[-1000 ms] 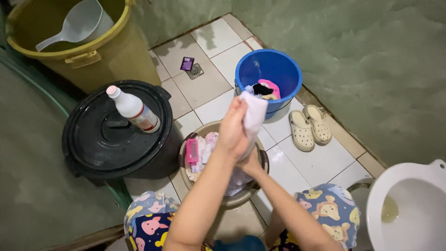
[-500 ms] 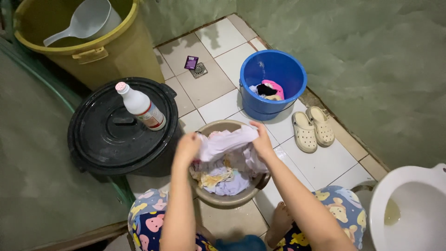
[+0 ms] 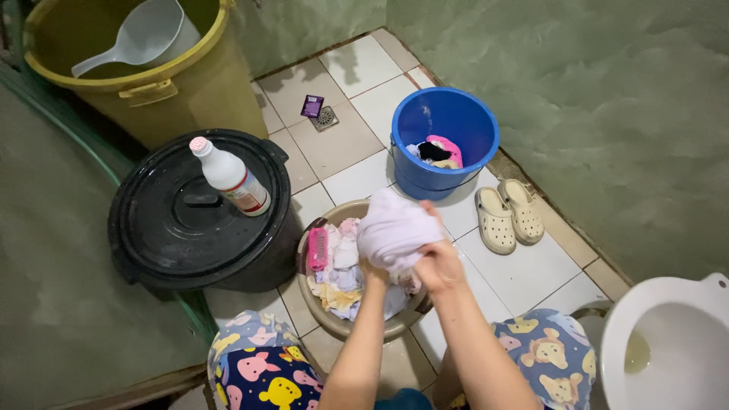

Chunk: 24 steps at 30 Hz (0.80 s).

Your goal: Hand washing clothes in a plastic basin using a brush and detergent.

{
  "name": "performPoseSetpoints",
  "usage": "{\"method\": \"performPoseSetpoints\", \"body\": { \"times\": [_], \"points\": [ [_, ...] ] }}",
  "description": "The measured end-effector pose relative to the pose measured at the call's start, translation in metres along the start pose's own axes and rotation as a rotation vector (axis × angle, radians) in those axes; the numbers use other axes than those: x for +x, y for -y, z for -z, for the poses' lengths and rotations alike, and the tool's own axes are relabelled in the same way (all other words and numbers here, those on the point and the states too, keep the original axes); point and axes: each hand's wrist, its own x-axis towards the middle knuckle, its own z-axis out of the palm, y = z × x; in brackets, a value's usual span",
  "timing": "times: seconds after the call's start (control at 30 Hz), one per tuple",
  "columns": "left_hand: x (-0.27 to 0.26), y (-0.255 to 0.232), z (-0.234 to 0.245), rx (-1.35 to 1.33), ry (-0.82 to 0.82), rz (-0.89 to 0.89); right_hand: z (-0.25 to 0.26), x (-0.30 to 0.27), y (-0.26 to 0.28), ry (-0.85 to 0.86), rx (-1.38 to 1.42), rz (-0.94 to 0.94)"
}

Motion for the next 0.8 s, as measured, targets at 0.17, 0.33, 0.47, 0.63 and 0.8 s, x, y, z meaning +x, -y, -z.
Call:
{"method": "performPoseSetpoints", "body": {
  "times": [0.17,0.33,0.47,0.63,0.8],
  "points": [
    [0.008,0.041,-0.016,-0.462,-0.283,-0.023,0.066,0.014,0.03,-0.02,-0.032,0.196],
    [-0.009,-0.049,-0.032,-0.831,-0.366,0.109,0.18,0.047,-0.016,-0.304,-0.008,0.232],
    [-0.027,-0.069,-0.036,-0.989,-0.171,0.33,0.134,0.045,-0.029,-0.255,0.043,0.165],
    [-0.027,-0.027,0.013,-0.593,0.134,0.291,0.087,0.029,0.003,-0.222,0.109,0.081],
    [-0.025,-0.081,0.062,-0.835,0.818,0.552,0.08,0.031,0.01,0.108,-0.014,-0.026]
  ]
}}
